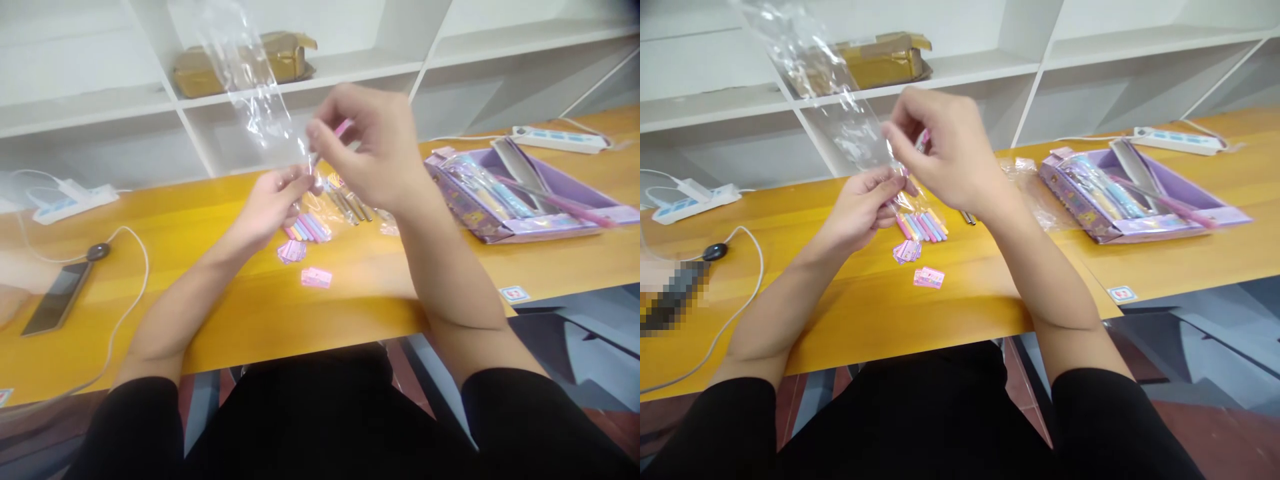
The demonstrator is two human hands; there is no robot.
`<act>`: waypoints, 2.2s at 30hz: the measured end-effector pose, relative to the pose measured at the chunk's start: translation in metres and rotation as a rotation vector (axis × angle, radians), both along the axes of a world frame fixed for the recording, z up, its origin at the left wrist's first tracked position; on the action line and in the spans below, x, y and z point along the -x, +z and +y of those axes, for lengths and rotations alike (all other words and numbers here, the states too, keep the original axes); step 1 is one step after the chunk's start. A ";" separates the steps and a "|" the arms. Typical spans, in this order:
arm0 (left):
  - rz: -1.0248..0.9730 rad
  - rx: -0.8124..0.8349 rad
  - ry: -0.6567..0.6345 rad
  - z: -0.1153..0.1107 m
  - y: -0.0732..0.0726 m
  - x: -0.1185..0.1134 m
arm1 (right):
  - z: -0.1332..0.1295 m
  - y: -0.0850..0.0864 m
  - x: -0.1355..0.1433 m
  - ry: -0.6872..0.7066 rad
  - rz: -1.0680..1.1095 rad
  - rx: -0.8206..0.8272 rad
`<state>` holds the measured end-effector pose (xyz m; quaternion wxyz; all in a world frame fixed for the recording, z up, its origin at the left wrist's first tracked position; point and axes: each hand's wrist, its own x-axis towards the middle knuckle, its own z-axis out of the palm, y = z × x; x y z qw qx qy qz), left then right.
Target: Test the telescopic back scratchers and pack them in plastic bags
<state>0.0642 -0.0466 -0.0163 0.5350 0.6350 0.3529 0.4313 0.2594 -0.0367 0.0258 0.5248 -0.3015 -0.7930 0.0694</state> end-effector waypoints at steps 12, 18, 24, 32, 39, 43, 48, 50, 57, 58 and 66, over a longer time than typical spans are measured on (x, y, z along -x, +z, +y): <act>-0.096 -0.144 -0.017 -0.008 0.011 0.009 | 0.032 -0.008 -0.001 0.383 0.221 0.455; -0.017 -0.333 0.089 -0.011 0.024 0.025 | 0.017 0.008 -0.002 0.565 0.089 0.657; -0.042 -0.464 0.250 0.003 0.034 0.051 | -0.019 0.015 0.002 0.665 -0.091 0.725; -0.124 -0.580 0.374 0.012 0.039 0.062 | -0.049 0.022 -0.016 0.621 -0.255 0.699; -0.186 -0.448 0.345 0.005 0.046 0.063 | -0.041 0.024 -0.018 0.555 -0.142 0.856; -0.208 -0.389 0.282 0.002 0.048 0.062 | -0.025 0.018 -0.023 0.698 -0.135 0.886; -0.187 -0.365 0.243 -0.006 0.047 0.053 | -0.013 0.012 -0.023 0.772 -0.140 0.837; -0.175 -0.363 0.235 -0.007 0.046 0.051 | -0.011 0.011 -0.023 0.762 -0.140 0.839; -0.126 -0.424 0.261 -0.003 0.041 0.054 | -0.014 0.013 -0.025 0.698 -0.172 0.802; -0.122 -0.429 0.260 -0.003 0.041 0.053 | -0.015 0.013 -0.024 0.688 -0.174 0.797; -0.170 -0.410 0.260 -0.004 0.041 0.044 | -0.019 0.013 -0.017 0.643 -0.052 0.762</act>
